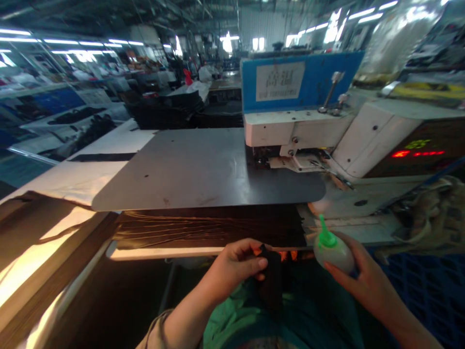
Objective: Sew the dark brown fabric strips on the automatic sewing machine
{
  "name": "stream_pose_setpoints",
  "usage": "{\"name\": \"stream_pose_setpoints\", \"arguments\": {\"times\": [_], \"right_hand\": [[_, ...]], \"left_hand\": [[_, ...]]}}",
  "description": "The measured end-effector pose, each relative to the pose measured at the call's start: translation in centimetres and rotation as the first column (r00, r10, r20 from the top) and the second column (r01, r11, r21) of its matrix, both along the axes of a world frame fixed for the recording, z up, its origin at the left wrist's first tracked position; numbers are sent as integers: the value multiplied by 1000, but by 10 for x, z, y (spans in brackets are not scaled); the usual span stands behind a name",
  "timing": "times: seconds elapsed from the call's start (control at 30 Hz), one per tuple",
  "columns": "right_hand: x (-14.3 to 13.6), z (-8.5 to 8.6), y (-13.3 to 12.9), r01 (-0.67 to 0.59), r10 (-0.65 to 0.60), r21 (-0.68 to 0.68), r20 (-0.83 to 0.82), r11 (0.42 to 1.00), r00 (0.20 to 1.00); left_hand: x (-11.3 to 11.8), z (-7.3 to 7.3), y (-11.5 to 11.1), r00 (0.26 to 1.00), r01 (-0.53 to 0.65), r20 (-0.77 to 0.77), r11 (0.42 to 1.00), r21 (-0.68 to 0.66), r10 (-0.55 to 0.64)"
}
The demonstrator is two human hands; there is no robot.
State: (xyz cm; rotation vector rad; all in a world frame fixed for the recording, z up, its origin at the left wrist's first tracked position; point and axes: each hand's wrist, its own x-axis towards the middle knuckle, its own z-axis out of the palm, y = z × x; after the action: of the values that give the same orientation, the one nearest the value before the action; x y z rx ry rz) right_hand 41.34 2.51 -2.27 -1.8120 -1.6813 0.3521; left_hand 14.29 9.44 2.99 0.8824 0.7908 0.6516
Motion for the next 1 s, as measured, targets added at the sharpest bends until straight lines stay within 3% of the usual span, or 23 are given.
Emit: {"name": "stream_pose_setpoints", "arguments": {"times": [0.1,0.27,0.53,0.83,1.0], "right_hand": [[-8,19,-13,-151,138,55,195,987,971],[-14,34,-12,-258,216,49,411,965,886],[-12,56,2,-333,249,73,520,940,817],[-2,106,12,-441,308,65,623,895,719],[-1,123,18,-512,302,60,746,857,593]], "left_hand": [[2,0,1,993,-70,-94,997,40,74],[4,-2,1,983,-84,-157,994,75,95],[0,-1,-1,977,-41,-198,983,177,76],[0,-2,0,973,81,-232,949,305,-9],[0,-2,0,970,106,-244,938,329,-24]]}}
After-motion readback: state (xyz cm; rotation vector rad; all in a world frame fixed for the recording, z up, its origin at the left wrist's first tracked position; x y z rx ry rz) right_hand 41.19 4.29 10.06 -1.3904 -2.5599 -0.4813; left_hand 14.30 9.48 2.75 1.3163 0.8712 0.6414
